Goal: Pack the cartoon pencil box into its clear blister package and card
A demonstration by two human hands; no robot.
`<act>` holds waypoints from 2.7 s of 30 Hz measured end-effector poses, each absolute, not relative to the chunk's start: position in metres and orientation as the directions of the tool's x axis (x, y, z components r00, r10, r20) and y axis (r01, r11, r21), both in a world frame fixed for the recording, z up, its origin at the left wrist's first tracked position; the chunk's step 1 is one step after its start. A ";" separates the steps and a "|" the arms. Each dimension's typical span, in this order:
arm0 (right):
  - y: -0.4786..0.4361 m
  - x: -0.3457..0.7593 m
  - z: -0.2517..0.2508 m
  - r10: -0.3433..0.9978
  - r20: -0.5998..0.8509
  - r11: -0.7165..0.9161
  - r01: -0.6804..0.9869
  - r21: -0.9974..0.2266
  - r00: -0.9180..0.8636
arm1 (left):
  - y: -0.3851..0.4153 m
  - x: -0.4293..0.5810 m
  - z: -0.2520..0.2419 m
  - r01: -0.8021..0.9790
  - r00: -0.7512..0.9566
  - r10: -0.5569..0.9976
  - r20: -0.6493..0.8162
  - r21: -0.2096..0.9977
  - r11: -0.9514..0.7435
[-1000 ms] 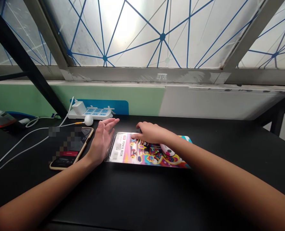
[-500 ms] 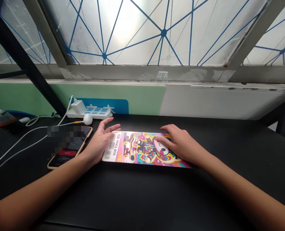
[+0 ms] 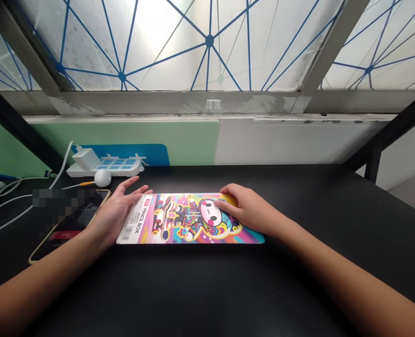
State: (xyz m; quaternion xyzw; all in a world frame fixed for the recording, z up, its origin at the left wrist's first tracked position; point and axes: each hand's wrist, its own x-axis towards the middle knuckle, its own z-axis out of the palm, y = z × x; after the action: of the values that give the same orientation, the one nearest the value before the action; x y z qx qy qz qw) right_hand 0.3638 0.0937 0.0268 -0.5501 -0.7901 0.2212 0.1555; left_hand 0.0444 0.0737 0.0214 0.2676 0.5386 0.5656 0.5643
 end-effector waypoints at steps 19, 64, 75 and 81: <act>0.096 0.374 0.029 0.722 0.585 0.580 0.784 -0.220 -0.370 | 0.064 0.047 0.013 -0.301 -0.128 0.991 -0.037 0.953 -0.003; 0.084 0.362 0.028 0.776 0.220 0.628 0.694 -0.350 -0.591 | 0.072 0.022 0.011 0.778 0.350 0.931 0.108 0.520 -0.352; 0.100 0.384 0.018 0.858 -0.025 0.423 0.734 -0.531 -0.513 | 0.069 0.025 0.011 0.753 0.375 0.913 0.160 0.521 -0.401; 0.104 0.383 0.018 0.885 0.085 0.421 0.709 -0.566 -0.457 | 0.070 0.028 0.005 0.752 0.397 0.853 0.338 0.414 -0.514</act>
State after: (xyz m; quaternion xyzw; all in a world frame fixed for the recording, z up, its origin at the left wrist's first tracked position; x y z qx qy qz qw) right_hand 0.3833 0.1040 0.0178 -0.4852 -0.8212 0.2330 0.1893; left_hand 0.0278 0.0697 0.0048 0.8301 0.4834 0.2603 0.0975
